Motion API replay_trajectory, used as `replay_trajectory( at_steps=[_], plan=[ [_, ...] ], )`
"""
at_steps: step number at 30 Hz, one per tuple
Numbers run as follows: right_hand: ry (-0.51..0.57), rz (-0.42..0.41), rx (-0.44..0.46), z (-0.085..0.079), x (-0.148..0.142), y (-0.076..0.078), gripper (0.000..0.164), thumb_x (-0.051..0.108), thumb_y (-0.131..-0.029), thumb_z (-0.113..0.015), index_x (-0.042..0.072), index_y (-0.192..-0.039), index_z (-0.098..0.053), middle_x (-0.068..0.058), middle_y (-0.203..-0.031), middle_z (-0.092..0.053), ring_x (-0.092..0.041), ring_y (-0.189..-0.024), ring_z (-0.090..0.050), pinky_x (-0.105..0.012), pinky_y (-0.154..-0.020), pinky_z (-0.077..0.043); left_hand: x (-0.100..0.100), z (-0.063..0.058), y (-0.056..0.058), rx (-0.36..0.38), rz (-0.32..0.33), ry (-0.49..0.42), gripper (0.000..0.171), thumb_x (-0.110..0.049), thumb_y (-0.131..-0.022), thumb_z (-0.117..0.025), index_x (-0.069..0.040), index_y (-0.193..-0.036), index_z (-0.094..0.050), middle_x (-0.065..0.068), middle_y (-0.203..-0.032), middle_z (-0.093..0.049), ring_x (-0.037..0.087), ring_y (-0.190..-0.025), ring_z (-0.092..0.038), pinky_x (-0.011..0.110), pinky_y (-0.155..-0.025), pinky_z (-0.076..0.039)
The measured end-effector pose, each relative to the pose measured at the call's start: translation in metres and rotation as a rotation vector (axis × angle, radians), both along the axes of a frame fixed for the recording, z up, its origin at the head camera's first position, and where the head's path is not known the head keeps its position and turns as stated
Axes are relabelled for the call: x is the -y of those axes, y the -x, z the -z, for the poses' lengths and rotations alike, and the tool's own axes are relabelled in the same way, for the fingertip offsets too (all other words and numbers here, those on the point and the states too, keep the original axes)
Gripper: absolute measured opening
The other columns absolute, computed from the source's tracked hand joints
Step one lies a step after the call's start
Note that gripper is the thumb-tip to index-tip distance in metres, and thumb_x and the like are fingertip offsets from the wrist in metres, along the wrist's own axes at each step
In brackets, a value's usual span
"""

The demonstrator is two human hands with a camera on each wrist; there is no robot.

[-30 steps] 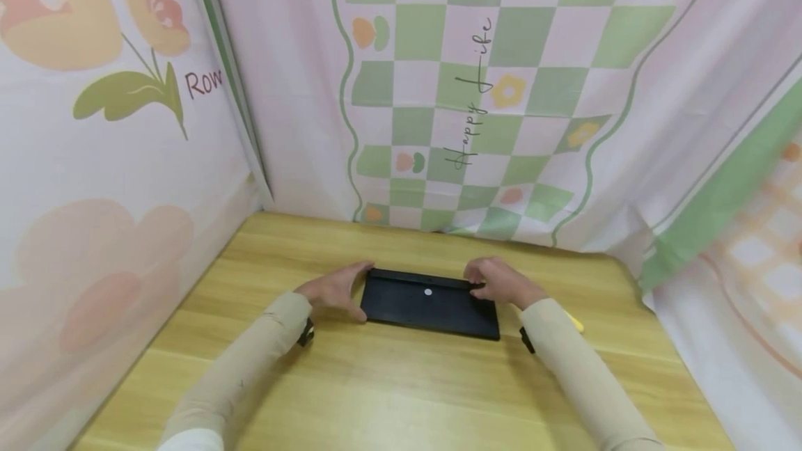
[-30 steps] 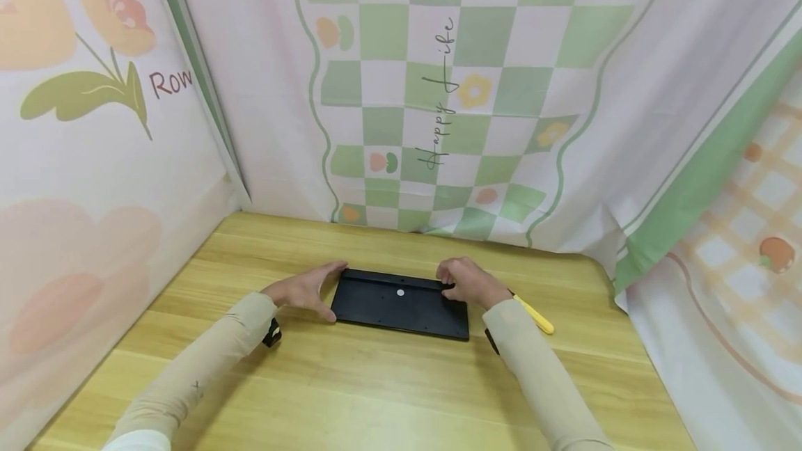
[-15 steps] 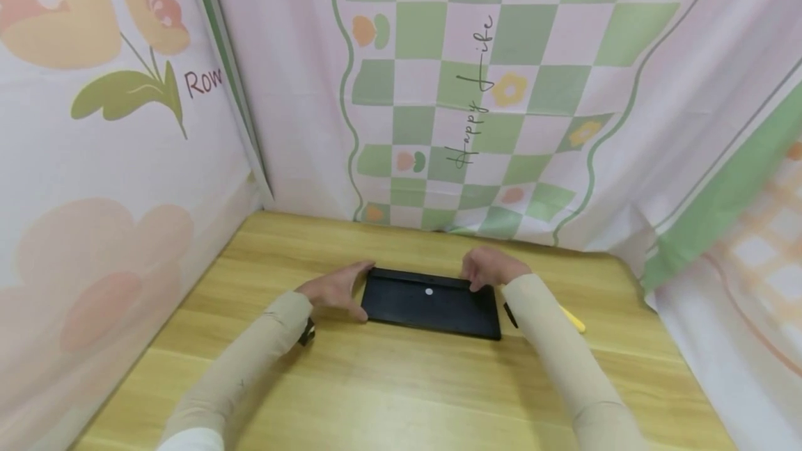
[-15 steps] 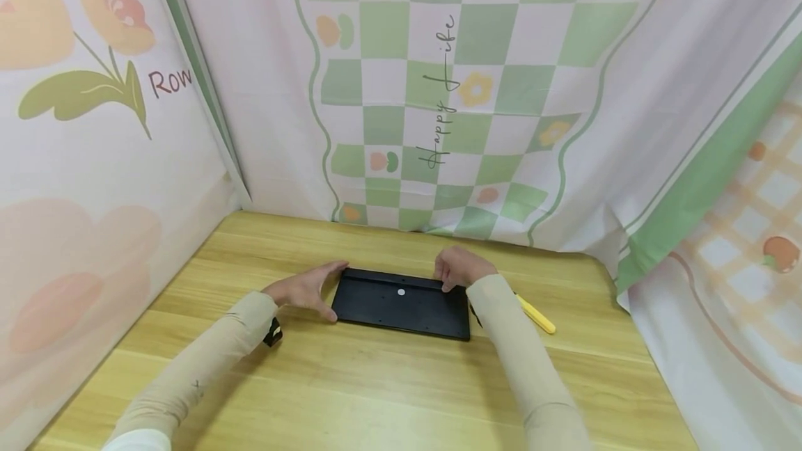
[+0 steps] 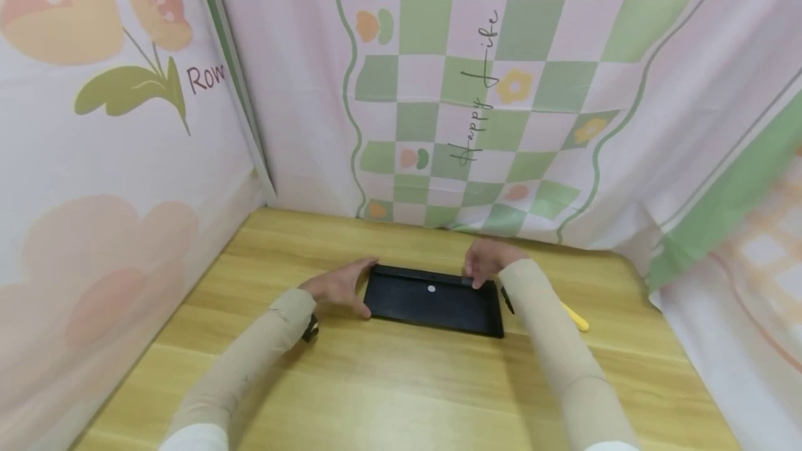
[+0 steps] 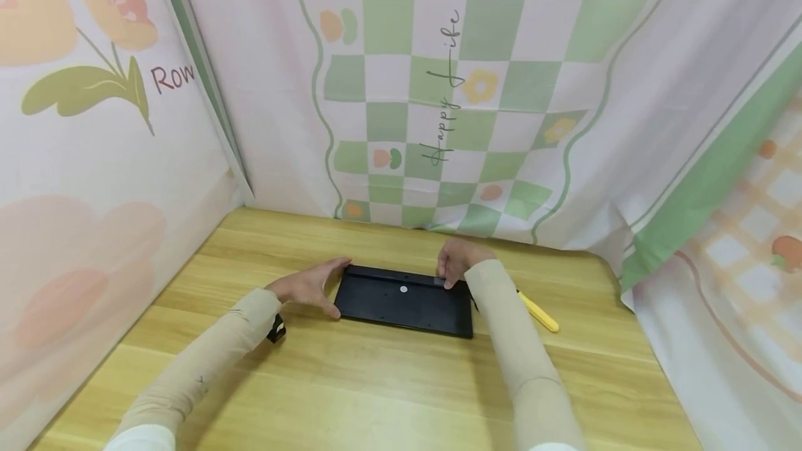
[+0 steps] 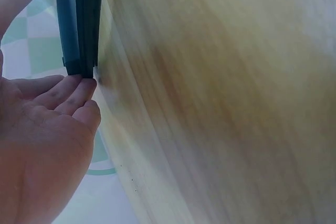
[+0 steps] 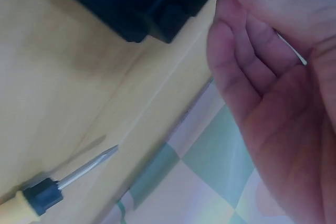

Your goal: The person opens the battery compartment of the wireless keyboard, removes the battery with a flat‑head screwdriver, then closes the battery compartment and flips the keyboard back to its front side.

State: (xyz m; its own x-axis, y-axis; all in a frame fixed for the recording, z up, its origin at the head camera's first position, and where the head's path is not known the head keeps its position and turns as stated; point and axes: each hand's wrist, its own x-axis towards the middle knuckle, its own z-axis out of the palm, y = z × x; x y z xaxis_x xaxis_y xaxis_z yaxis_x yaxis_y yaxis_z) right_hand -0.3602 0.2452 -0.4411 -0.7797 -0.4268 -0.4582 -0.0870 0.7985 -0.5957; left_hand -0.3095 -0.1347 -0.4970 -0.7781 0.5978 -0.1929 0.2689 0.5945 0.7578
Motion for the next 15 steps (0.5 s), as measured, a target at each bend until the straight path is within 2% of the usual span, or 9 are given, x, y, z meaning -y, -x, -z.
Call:
replay_trajectory(
  at_steps=[1, 3, 4, 6, 10, 15],
  plan=[
    [-0.062, -0.057, -0.086, 0.0, -0.003, -0.001, 0.01, 0.001, -0.09, -0.077, 0.006, -0.087, -0.069, 0.002, -0.079, -0.068, -0.011, -0.072, -0.062, -0.026, -0.071, -0.058, 0.0, -0.001, -0.001, 0.003, 0.0, -0.004, 0.128, -0.018, -0.075, -0.098, -0.012, -0.171, -0.013, 0.01, -0.179, -0.014, 0.033, -0.165, -0.015, 0.054, -0.135, -0.018],
    [-0.173, -0.16, -0.274, 0.0, -0.008, -0.003, 0.022, 0.007, -0.078, -0.092, 0.012, -0.088, -0.073, 0.003, -0.086, -0.073, -0.011, -0.079, -0.066, -0.026, -0.073, -0.059, 0.0, -0.003, -0.002, 0.004, 0.0, -0.008, 0.127, -0.018, -0.075, -0.097, -0.011, -0.171, -0.013, 0.011, -0.179, -0.014, 0.034, -0.165, -0.015, 0.055, -0.135, -0.017],
    [-0.173, -0.185, -0.321, 0.0, -0.009, -0.005, 0.022, 0.008, -0.077, -0.093, 0.013, -0.088, -0.074, 0.002, -0.088, -0.075, -0.012, -0.082, -0.068, -0.028, -0.075, -0.06, 0.0, -0.003, -0.003, 0.006, 0.0, -0.013, 0.127, -0.018, -0.075, -0.097, -0.011, -0.171, -0.013, 0.011, -0.179, -0.014, 0.035, -0.165, -0.015, 0.056, -0.135, -0.017],
    [-0.164, -0.241, -0.415, 0.0, -0.011, -0.011, 0.021, 0.008, -0.077, -0.093, 0.013, -0.09, -0.076, 0.0, -0.091, -0.077, -0.014, -0.085, -0.071, -0.032, -0.078, -0.062, 0.0, -0.004, -0.004, 0.005, 0.005, -0.014, 0.127, -0.018, -0.075, -0.097, -0.011, -0.171, -0.013, 0.012, -0.179, -0.013, 0.035, -0.165, -0.014, 0.056, -0.135, -0.017],
    [-0.183, -0.329, -0.57, 0.001, -0.014, -0.027, 0.015, 0.008, -0.084, -0.088, 0.008, -0.097, -0.08, -0.004, -0.096, -0.079, -0.019, -0.089, -0.072, -0.037, -0.081, -0.063, 0.001, -0.003, -0.003, 0.013, 0.007, -0.026, 0.128, -0.019, -0.075, -0.097, -0.011, -0.171, -0.013, 0.012, -0.179, -0.013, 0.036, -0.165, -0.014, 0.057, -0.135, -0.017],
    [-0.203, -0.405, -0.707, 0.01, -0.019, -0.041, 0.014, 0.006, -0.088, -0.083, 0.003, -0.101, -0.08, -0.009, -0.096, -0.078, -0.023, -0.088, -0.072, -0.04, -0.08, -0.062, 0.0, 0.0, -0.003, 0.018, -0.001, -0.019, 0.128, -0.017, -0.075, -0.097, -0.014, -0.171, -0.013, 0.01, -0.179, -0.013, 0.034, -0.166, -0.013, 0.056, -0.135, -0.017]
  ],
)
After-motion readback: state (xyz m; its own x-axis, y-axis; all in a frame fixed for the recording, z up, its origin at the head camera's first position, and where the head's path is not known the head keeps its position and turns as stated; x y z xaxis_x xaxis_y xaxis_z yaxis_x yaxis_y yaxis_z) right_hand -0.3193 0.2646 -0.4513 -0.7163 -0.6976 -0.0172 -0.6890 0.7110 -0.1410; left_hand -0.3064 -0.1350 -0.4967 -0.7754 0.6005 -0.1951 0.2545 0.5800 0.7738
